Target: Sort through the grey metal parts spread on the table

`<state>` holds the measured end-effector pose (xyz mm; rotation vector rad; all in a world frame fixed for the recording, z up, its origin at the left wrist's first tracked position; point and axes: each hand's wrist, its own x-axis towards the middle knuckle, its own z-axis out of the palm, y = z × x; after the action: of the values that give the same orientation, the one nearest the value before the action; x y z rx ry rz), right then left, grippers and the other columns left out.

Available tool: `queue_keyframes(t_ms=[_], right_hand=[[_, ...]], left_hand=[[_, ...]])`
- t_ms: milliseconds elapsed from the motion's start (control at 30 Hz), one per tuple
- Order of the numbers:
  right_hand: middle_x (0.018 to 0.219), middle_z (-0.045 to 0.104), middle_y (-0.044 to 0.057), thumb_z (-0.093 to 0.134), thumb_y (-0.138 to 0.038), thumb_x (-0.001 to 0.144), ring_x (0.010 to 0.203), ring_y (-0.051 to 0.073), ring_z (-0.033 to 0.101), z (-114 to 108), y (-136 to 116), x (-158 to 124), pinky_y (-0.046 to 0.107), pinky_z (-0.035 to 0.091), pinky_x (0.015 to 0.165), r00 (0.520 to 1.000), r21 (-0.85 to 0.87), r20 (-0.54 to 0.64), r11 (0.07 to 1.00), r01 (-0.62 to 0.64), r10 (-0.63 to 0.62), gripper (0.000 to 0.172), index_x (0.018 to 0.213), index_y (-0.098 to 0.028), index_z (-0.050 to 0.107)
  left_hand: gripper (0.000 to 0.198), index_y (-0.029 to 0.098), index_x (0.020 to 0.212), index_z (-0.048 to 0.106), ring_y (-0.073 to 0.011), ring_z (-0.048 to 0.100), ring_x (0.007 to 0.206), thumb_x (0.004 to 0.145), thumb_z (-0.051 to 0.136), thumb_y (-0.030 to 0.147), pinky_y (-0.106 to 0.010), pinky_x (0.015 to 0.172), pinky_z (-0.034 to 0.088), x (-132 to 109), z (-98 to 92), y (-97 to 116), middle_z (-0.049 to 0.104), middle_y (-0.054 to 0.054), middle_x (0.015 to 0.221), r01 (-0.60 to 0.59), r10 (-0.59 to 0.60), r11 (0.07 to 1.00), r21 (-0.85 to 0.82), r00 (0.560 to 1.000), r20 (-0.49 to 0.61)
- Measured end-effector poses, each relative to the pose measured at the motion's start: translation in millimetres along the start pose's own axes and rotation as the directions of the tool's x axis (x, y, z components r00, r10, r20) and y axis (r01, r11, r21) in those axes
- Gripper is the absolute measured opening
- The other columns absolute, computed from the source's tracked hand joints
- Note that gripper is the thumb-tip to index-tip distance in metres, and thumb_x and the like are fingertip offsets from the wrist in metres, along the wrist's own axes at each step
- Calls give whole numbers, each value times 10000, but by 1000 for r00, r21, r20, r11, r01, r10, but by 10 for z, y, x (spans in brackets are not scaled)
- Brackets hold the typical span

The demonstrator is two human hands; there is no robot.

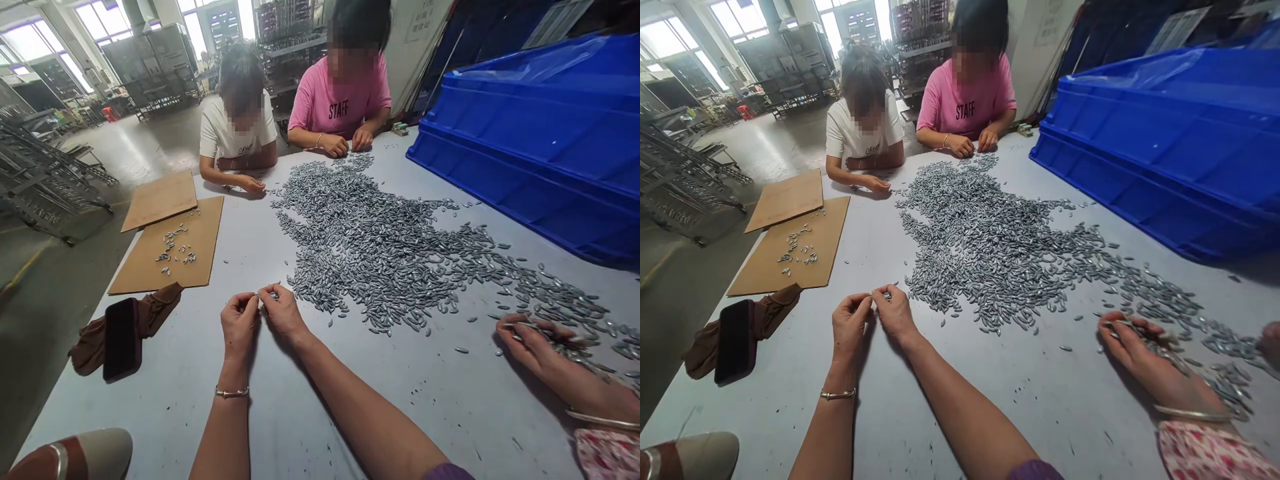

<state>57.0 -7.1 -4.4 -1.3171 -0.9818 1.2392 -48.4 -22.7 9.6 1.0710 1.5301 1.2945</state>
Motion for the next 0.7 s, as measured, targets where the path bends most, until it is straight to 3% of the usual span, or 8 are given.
queue_keyframes(t_ms=[133, 300, 500, 700], right_hand=[[586, 618, -12, 599, -424, 762, 520, 127, 535, 6, 4, -11, 237, 416, 518, 1000, -31, -8, 999, 16, -16, 253, 786, -177, 652], [622, 643, -6, 588, -416, 778, 548, 131, 560, 22, 4, -38, 233, 424, 528, 999, -79, 2, 996, 32, -32, 232, 783, -191, 645], [666, 653, -3, 565, -386, 792, 564, 131, 567, 44, 9, -52, 240, 437, 549, 999, -134, -14, 990, 50, -52, 201, 761, -199, 629], [625, 638, -8, 581, -432, 789, 548, 133, 563, 25, 38, -29, 235, 435, 530, 1000, -44, 13, 999, 27, -26, 246, 791, -190, 630]], left_hand=[[322, 143, 856, 712, -113, 566, 599, 681, 754, 410, -238, 573, 453, 7, 0, -13, 661, -31, 706, 71, -68, 994, -83, 997, 43], [284, 134, 829, 702, -102, 550, 573, 683, 740, 374, -223, 545, 445, 7, -2, -38, 636, -14, 660, 75, -72, 993, -91, 997, 36], [216, 134, 793, 689, -106, 541, 550, 716, 686, 336, -226, 525, 445, -16, 4, 16, 625, -8, 624, 52, -52, 999, -1, 999, 0], [262, 133, 847, 699, -118, 573, 614, 742, 688, 373, -239, 590, 472, -19, 5, 30, 653, -22, 680, 10, -11, 999, 44, 1000, 23]])
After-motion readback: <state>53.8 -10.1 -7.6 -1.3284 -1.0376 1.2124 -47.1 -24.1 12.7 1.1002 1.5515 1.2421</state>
